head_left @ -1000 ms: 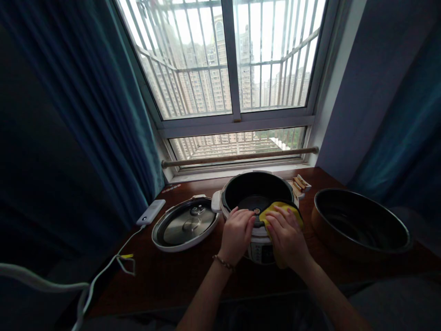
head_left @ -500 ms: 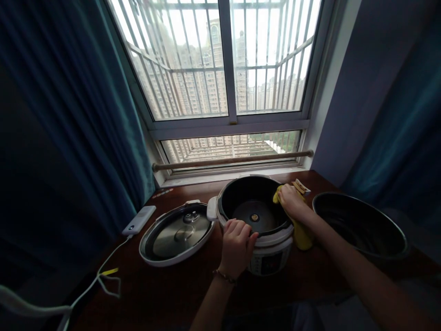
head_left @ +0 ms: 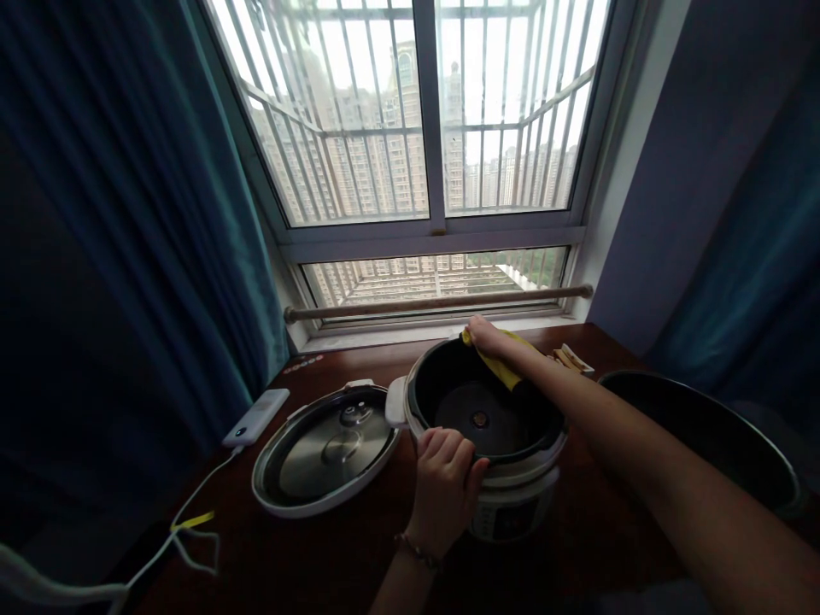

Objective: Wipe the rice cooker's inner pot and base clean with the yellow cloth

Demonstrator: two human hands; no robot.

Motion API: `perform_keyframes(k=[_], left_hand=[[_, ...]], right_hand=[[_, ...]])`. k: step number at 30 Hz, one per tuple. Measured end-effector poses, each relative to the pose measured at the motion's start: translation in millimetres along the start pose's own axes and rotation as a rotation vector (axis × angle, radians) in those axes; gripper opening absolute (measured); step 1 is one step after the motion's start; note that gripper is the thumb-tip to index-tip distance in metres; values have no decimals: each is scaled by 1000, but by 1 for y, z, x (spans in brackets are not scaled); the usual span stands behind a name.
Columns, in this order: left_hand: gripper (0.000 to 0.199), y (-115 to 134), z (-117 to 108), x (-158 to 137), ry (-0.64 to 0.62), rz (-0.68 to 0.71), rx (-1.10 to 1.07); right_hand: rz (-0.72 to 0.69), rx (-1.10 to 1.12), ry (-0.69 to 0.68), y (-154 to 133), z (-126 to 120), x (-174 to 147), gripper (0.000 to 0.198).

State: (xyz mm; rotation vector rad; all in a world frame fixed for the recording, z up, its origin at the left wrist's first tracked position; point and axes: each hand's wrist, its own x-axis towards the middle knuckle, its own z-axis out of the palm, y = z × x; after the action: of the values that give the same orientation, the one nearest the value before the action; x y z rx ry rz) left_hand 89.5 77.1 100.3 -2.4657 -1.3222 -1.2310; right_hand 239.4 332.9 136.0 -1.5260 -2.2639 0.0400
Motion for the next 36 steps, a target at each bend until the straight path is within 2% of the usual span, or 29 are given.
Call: perform_keyframes(k=[3,6,13,18,27,36], left_hand=[[22,1,0,-1,3,-15,15],[22,1,1,-1,7,-20,19],[22,2,3,0,20,-23,36],[24,3,1,0,8,-12,55],[26,2,2,1,17,9,106],[26,3,2,1,32,13,125]], right_hand=[[-47,-7,-84,-17,8,18,29],[-77,-5,-131,-24,10,23,28],[-87,39,-162,-1,-6,-2,24],[-9,36,-148,16,-14,-17,24],[66,-20,-98,20,-26,-33,18],[162,-193,4,18,-41,-88,19]])
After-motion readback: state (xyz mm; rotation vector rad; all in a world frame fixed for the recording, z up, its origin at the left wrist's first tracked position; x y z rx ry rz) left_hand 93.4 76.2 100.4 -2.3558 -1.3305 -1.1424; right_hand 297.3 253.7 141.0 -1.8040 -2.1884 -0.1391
